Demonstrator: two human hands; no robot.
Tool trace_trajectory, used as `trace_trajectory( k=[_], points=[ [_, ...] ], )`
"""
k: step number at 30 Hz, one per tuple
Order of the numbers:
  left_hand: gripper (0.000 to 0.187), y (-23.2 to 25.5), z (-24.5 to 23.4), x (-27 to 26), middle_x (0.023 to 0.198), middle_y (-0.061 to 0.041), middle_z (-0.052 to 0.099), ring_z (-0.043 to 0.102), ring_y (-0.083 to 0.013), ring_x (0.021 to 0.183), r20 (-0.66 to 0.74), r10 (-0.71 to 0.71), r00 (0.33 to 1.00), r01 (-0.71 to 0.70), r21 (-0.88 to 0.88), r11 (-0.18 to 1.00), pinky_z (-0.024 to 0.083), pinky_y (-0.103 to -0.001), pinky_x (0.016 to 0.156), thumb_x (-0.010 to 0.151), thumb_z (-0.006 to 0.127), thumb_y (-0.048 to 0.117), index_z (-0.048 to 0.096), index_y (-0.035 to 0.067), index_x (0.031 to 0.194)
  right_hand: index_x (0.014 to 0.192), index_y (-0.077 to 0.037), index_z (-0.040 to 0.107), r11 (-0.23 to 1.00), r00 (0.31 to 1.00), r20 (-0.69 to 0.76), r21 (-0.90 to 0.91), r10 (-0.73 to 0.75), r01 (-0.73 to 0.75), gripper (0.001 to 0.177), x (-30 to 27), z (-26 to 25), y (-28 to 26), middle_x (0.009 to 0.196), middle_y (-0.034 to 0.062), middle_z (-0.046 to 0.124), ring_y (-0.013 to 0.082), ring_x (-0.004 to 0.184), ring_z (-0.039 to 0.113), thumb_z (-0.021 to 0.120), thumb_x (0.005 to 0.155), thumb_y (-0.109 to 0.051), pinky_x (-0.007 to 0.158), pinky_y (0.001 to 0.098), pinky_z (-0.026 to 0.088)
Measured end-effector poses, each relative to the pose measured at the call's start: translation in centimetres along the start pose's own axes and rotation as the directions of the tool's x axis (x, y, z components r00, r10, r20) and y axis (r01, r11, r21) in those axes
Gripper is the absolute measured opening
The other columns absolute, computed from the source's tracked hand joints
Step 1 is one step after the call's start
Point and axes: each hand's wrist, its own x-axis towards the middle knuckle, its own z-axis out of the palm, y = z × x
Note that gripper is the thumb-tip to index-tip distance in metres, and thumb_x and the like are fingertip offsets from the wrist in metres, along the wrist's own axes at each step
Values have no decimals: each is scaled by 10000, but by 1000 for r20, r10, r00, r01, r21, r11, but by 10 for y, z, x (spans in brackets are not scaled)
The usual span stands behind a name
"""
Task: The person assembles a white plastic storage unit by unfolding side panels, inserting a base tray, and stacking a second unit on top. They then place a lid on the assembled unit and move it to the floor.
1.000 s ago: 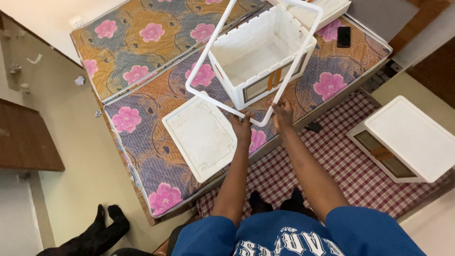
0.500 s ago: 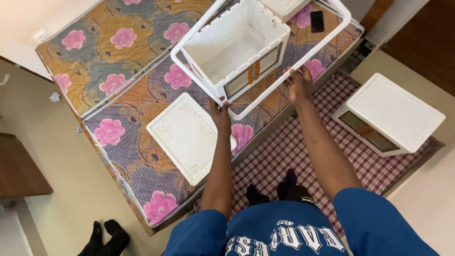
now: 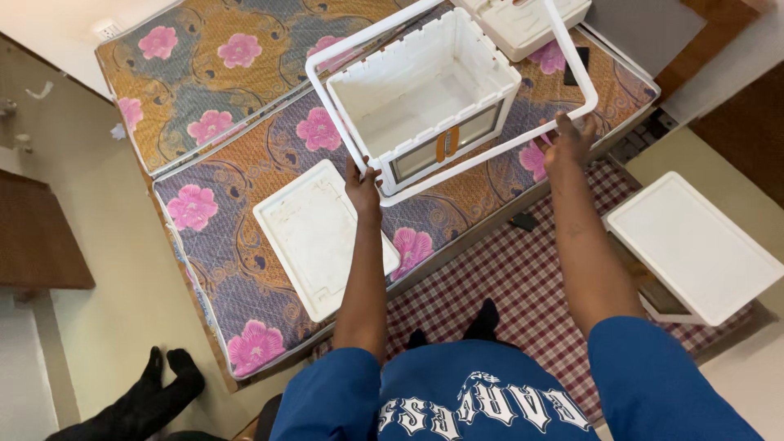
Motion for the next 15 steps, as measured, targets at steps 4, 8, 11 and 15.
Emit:
trace_trajectory(
  k=[4, 8, 11, 15],
  points=[
    [628, -6, 7, 12, 1345, -69, 644, 683, -136, 885, -82, -13, 997, 19, 71, 997, 539, -270, 660, 950, 561, -35, 433, 93, 1552, 1504, -366, 283, 998, 999, -52, -56, 9, -12, 788, 30, 1, -14, 1262, 110, 603, 316, 969, 692, 757, 942, -81, 787, 530, 633],
    [584, -7, 22, 29, 1280, -89, 692, 664, -140, 889, -213, 27, 977, -13, 69, 998, 530, -273, 662, 951, 591, -41, 492, 66, 1517, 1492, -266, 421, 993, 994, 110, -122, 16, -2, 643, 64, 12, -7, 1219, 129, 661, 305, 934, 747, 661, 960, 5, 748, 497, 679],
    [576, -8, 24, 26, 1232, -126, 708, 628, -155, 882, -228, 53, 972, -32, 93, 995, 535, -280, 696, 942, 613, -59, 548, 37, 1507, 1482, -242, 440, 991, 995, 74, -124, 63, -54, 570, 82, 11, 2, 1182, 157, 658, 291, 900, 730, 617, 1010, 25, 697, 463, 637],
    [574, -6, 24, 25, 1257, -86, 686, 669, -131, 938, -202, 35, 979, -14, 101, 995, 578, -269, 729, 886, 648, -33, 559, 28, 1450, 1452, -249, 477, 988, 995, 14, -125, 94, -92, 528, 101, 20, 4, 1176, 157, 643, 294, 867, 723, 546, 1010, 32, 666, 450, 622]
  ],
)
